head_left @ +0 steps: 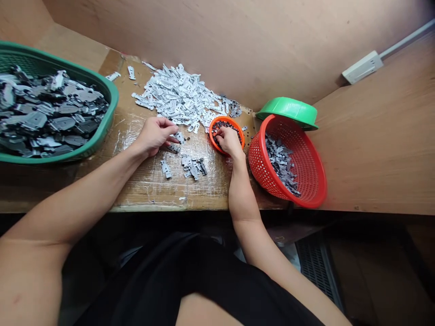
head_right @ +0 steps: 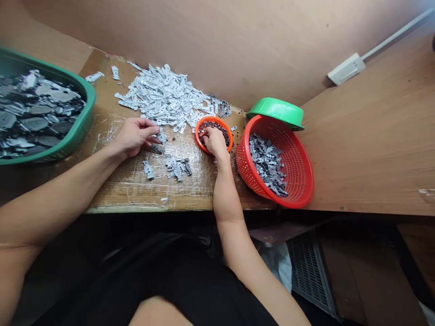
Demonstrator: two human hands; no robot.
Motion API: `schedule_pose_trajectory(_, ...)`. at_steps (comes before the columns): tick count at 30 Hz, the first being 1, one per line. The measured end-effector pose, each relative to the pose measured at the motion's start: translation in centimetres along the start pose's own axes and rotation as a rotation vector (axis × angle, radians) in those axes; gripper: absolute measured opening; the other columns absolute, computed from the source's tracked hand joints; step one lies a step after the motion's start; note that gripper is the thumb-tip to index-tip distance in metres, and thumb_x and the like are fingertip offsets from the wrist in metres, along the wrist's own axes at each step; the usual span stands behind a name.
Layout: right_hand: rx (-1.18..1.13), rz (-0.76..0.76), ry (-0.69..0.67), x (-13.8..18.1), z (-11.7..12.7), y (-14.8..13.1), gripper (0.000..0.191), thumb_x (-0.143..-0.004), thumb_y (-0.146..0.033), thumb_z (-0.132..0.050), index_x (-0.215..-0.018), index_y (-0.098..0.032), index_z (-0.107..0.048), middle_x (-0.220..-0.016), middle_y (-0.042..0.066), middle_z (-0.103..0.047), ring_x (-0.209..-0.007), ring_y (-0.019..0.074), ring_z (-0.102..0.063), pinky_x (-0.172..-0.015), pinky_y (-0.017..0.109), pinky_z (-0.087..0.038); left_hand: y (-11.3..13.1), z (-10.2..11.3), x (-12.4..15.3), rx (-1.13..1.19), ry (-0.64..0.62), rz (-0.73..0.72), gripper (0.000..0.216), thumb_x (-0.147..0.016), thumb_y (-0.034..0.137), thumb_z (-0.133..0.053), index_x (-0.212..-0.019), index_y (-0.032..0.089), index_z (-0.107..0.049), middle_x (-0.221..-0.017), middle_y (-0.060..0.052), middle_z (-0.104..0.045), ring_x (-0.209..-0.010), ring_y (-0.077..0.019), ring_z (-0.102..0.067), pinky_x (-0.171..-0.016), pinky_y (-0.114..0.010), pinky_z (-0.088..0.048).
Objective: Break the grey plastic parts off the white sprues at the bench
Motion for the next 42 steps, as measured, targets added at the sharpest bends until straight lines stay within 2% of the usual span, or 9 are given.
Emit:
schedule_pose_trajectory(5, -0.121, 0.108, 0.124, 1.2, 0.7, -3.4, 0.024, -0.103, -0.014, -0.063, -0.114, -0.020, -0.083, -0.121, 0.017, -0.079, -0.111, 0.0311, -0.071, -0.108, 0.051, -0.057, -0.2, -0.5, 0.3, 0.025, 0.005, -0.003, 0.022, -0.080, 0.014, -0.092, -0.075, 0.020, -0.071, -0.075, -0.007, -0.073, -0.064, -0.0201, -0.078, -0.044, -0.026, -0.039)
schedule_pose_trajectory(9, -0.362, 0.347, -0.003, 2.1, 0.1, -7.0, 0.025, -0.108, -0.018, -0.061, -0.116, -0.024, -0.085, -0.114, 0.009, -0.084, -0.104, 0.0251, -0.074, -0.101, 0.045, -0.060, -0.4, -0.5, 0.1, 0.029, 0.001, -0.006, 0.021, -0.080, 0.013, -0.091, -0.075, 0.020, -0.072, -0.075, -0.007, -0.074, -0.063, -0.0195, -0.077, -0.046, -0.027, -0.040)
schedule_pose_trajectory(13, -0.242, 0.162, 0.154, 1.0, 1.0, -4.4, 0.020, -0.106, -0.018, -0.066, -0.109, -0.019, -0.085, -0.106, 0.010, -0.084, -0.097, 0.0254, -0.074, -0.101, 0.047, -0.058, 0.0, -0.1, -0.2, 0.011, 0.022, -0.026, 0.021, -0.079, 0.013, -0.093, -0.075, 0.020, -0.073, -0.070, -0.006, -0.074, -0.062, -0.0188, -0.075, -0.047, -0.025, -0.041)
schedule_pose_trajectory(16, -0.114, -0.005, 0.117, -0.1, 0.9, -1.5, 0.016, -0.102, -0.018, -0.071, -0.107, -0.018, -0.086, -0.099, 0.011, -0.083, -0.094, 0.0274, -0.072, -0.101, 0.049, -0.057, 0.3, 0.1, -0.3, 0.002, 0.030, -0.020, 0.022, -0.080, 0.011, -0.092, -0.075, 0.020, -0.072, -0.070, -0.005, -0.073, -0.062, -0.0190, -0.076, -0.049, -0.026, -0.042)
schedule_pose_trajectory(24, -0.117, 0.064, 0.058, -1.3, 0.0, -0.9, 0.017, -0.094, -0.008, -0.069, -0.086, -0.019, -0.079, -0.093, 0.010, -0.079, -0.093, 0.0260, -0.069, -0.101, 0.046, -0.055, 0.4, 0.1, -0.3, 0.012, 0.026, 0.008, 0.022, -0.082, 0.009, -0.089, -0.073, 0.020, -0.073, -0.069, -0.004, -0.071, -0.062, -0.0186, -0.076, -0.046, -0.025, -0.040)
schedule_pose_trajectory(29, -0.413, 0.011, 0.150, 0.2, 1.5, -1.5, 0.014, -0.091, -0.012, -0.068, -0.089, -0.020, -0.079, -0.087, 0.004, -0.077, -0.082, 0.0204, -0.066, -0.089, 0.042, -0.055, 0.0, 0.0, -0.4, 0.014, 0.015, 0.012, 0.020, -0.080, 0.013, -0.093, -0.076, 0.020, -0.075, -0.071, -0.005, -0.075, -0.063, -0.0199, -0.077, -0.047, -0.025, -0.042)
schedule_pose_trajectory(32, -0.722, 0.085, -0.035, 1.3, 1.2, -3.9, 0.009, -0.093, -0.029, -0.076, -0.091, -0.021, -0.081, -0.089, 0.004, -0.079, -0.080, 0.0182, -0.066, -0.080, 0.037, -0.055, -0.1, -0.3, -0.2, 0.003, -0.001, 0.028, 0.019, -0.082, 0.012, -0.091, -0.076, 0.020, -0.075, -0.069, -0.005, -0.074, -0.062, -0.0190, -0.076, -0.048, -0.025, -0.044)
schedule_pose_trajectory(35, -0.889, 0.126, -0.258, 2.3, 0.6, -6.7, 0.029, -0.088, -0.047, -0.089, -0.087, -0.020, -0.080, -0.082, 0.004, -0.076, -0.070, 0.0153, -0.060, -0.067, 0.034, -0.049, -0.2, -0.5, 0.0, -0.025, -0.028, 0.022, 0.019, -0.083, 0.011, -0.090, -0.075, 0.020, -0.076, -0.068, -0.005, -0.074, -0.063, -0.0186, -0.076, -0.052, -0.024, -0.048)
schedule_pose_trajectory(42, -0.945, 0.113, -0.261, 3.0, 0.1, -9.4, 0.021, -0.085, -0.039, -0.087, -0.093, -0.021, -0.082, -0.083, 0.001, -0.074, -0.073, 0.0140, -0.058, -0.070, 0.032, -0.050, -0.5, -0.5, 0.2, -0.031, -0.115, 0.022, 0.021, -0.081, 0.011, -0.090, -0.070, 0.020, -0.074, -0.067, -0.004, -0.072, -0.060, -0.0152, -0.067, -0.055, -0.025, -0.050)
Point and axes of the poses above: each hand's wrist, its own x-axis away from the middle knuckle, its own z-axis out of the back of the hand, y = z × x, the point moved 3 cm from there along -x, towards the middle knuckle
